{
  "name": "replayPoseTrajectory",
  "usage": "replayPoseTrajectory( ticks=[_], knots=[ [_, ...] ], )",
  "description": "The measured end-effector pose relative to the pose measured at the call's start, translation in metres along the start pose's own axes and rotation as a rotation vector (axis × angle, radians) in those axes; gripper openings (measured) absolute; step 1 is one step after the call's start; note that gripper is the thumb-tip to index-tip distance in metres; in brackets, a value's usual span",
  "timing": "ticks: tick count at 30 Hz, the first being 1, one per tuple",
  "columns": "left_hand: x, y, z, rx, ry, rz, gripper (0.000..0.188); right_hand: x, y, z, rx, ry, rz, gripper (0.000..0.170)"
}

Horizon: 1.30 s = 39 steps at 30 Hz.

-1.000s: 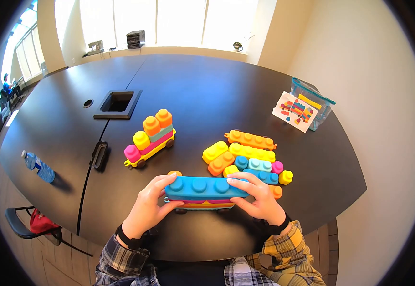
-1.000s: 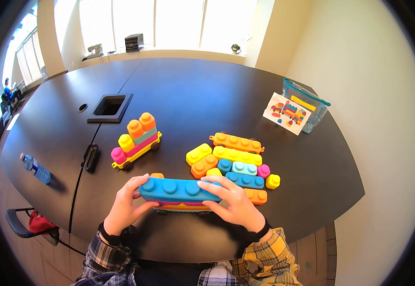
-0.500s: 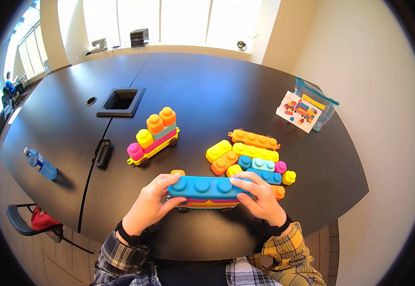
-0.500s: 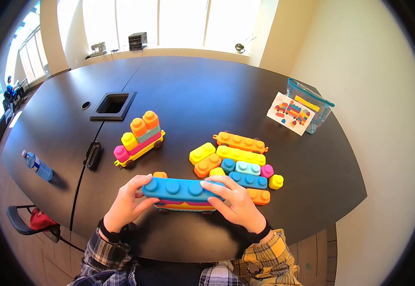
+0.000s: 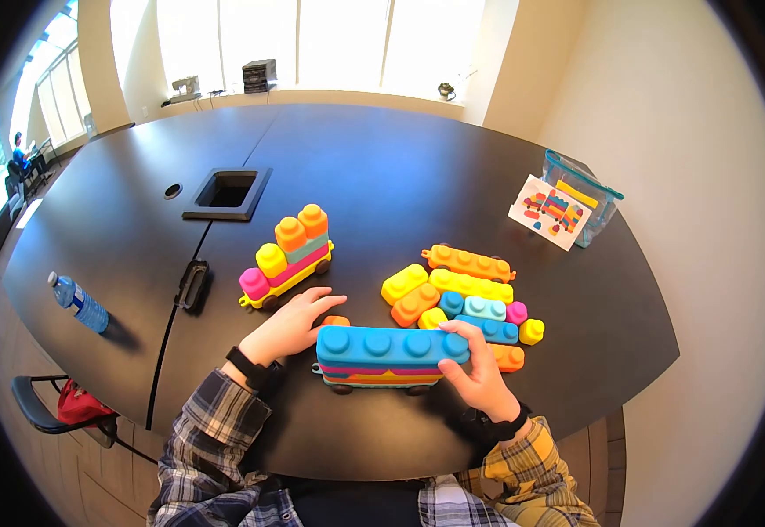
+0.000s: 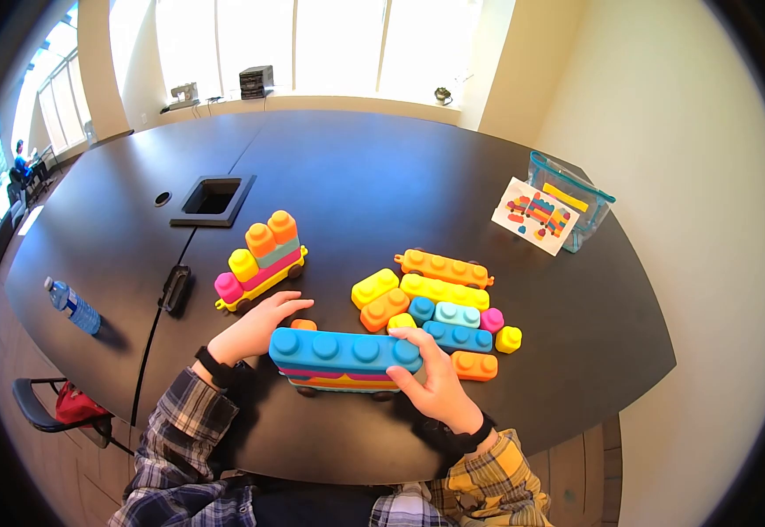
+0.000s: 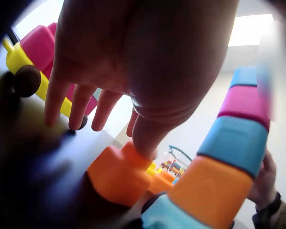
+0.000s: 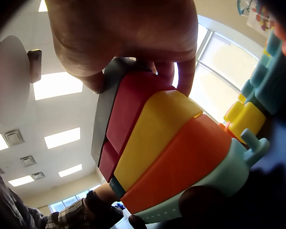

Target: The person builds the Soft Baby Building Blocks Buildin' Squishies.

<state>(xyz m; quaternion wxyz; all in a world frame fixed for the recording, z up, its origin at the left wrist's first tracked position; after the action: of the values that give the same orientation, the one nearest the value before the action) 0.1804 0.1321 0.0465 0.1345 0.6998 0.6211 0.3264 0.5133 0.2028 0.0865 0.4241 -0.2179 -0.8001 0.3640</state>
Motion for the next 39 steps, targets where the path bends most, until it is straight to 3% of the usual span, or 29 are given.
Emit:
replayPoseTrajectory(
  ticks=[4, 7, 11, 14, 16, 17, 18, 22, 26, 34, 37, 39],
  knots=[
    [0.011, 0.009, -0.001, -0.004, 0.001, 0.092, 0.046, 0.000, -0.001, 0.000, 0.005, -0.006, -0.002, 0.049],
    [0.013, 0.012, -0.001, -0.148, -0.131, 0.096, 0.033, 0.000, 0.000, 0.001, 0.015, -0.009, -0.024, 0.049],
    [0.008, 0.002, 0.002, -0.073, -0.131, 0.088, 0.033, 0.000, 0.002, 0.000, 0.014, -0.009, -0.023, 0.049],
    [0.006, 0.009, -0.009, -0.056, 0.013, 0.071, 0.041, -0.001, 0.001, 0.000, 0.012, -0.005, -0.025, 0.049],
    [0.004, 0.032, -0.034, -0.157, 0.304, -0.001, 0.043, 0.001, 0.000, 0.000, 0.007, 0.000, -0.030, 0.049],
    [0.003, 0.046, -0.047, -0.217, 0.342, -0.095, 0.043, 0.001, 0.000, -0.001, 0.001, -0.001, -0.034, 0.049],
    [0.001, 0.055, -0.058, -0.269, 0.389, -0.060, 0.043, 0.000, -0.001, 0.000, -0.005, -0.002, -0.037, 0.049],
    [-0.007, 0.093, -0.096, -0.247, 0.301, 0.079, 0.044, 0.000, 0.000, 0.001, 0.018, -0.003, -0.023, 0.049],
    [-0.006, 0.105, -0.091, -0.214, 0.125, 0.224, 0.040, 0.000, 0.001, 0.004, 0.008, -0.004, -0.031, 0.050],
    [-0.010, 0.106, -0.079, -0.213, 0.099, 0.191, 0.041, 0.000, 0.002, 0.004, 0.017, -0.007, -0.030, 0.050],
    [-0.015, 0.105, -0.074, -0.225, 0.083, 0.165, 0.053, -0.001, 0.003, 0.004, 0.014, 0.002, -0.038, 0.052],
    [-0.019, 0.109, -0.069, -0.285, 0.137, 0.103, 0.076, -0.001, 0.004, 0.003, -0.016, -0.007, -0.035, 0.057]
  ],
)
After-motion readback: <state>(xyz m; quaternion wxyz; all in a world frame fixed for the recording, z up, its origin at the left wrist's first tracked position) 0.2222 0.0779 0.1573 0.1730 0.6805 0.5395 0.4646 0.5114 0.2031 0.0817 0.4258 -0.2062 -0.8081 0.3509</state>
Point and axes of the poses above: each hand's wrist, its own x-axis towards the middle knuckle, its own z-axis out of the palm, y = z × x, the point moved 1 cm from there along x, towards the middle knuckle, and after that the axes turned 8 degrees about y, right-handed, at the moved point
